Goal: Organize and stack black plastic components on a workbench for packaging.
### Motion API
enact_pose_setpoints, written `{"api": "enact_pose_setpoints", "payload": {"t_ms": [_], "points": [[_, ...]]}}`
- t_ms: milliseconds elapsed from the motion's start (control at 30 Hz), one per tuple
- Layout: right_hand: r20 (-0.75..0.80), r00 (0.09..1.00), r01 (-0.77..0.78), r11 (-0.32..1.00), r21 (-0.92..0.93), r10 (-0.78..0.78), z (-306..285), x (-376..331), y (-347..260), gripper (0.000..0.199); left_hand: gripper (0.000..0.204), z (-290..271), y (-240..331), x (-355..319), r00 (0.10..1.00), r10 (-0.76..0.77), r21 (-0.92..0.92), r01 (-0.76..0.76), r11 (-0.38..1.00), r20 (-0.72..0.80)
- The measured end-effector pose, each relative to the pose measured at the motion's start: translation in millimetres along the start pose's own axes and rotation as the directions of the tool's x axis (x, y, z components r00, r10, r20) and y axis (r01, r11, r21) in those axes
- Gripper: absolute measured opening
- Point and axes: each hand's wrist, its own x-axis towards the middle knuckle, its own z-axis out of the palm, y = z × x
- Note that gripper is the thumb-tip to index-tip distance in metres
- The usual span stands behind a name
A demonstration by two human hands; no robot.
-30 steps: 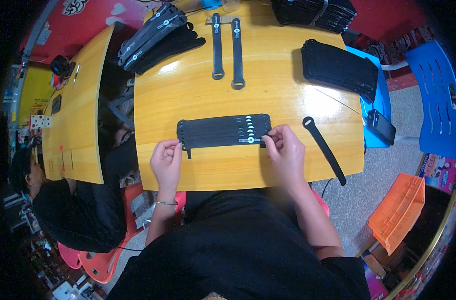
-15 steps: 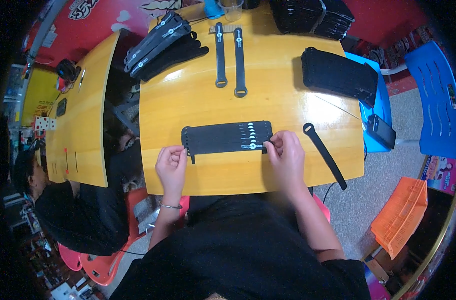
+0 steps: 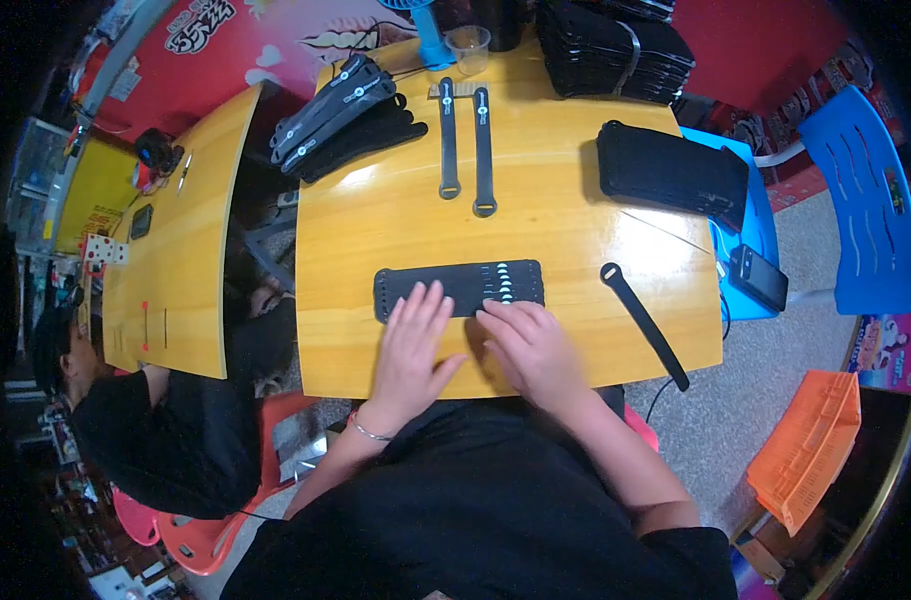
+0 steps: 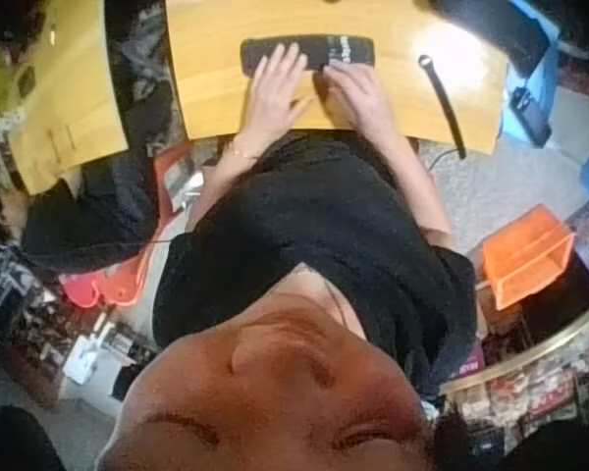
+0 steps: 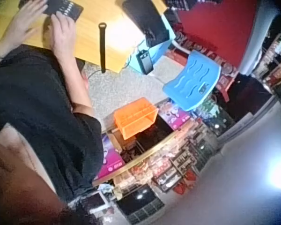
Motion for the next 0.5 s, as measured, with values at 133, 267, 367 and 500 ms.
{"api": "enact_pose_setpoints", "payload": {"t_ms": [133,267,367,500], "points": [[0.014,1.000,0.015,0.990,-0.143,-0.014,2.6,-3.2,6.5,0.038,0.070,8.1,1.0,2.2,0.988,-0.008,0.110,-0.009,0.994,0.152],[-0.019,0.997,-0.071,0.976,-0.208,0.068,-18.0,-8.2,18.0,0.026,0.070,8.1,-1.2,2.2,0.984,0.003,0.152,-0.030,0.988,0.177],[-0.117,0.980,-0.169,0.982,-0.089,0.158,-29.9,8.7,27.4,0.010,0.071,7.8,-1.8,1.1,0.986,0.011,0.138,-0.034,0.990,0.164],[-0.183,0.948,-0.256,0.965,0.051,0.261,-22.3,69.1,47.1,0.010,0.070,3.5,-0.1,-2.4,0.989,0.000,0.123,-0.018,0.992,0.149]]}}
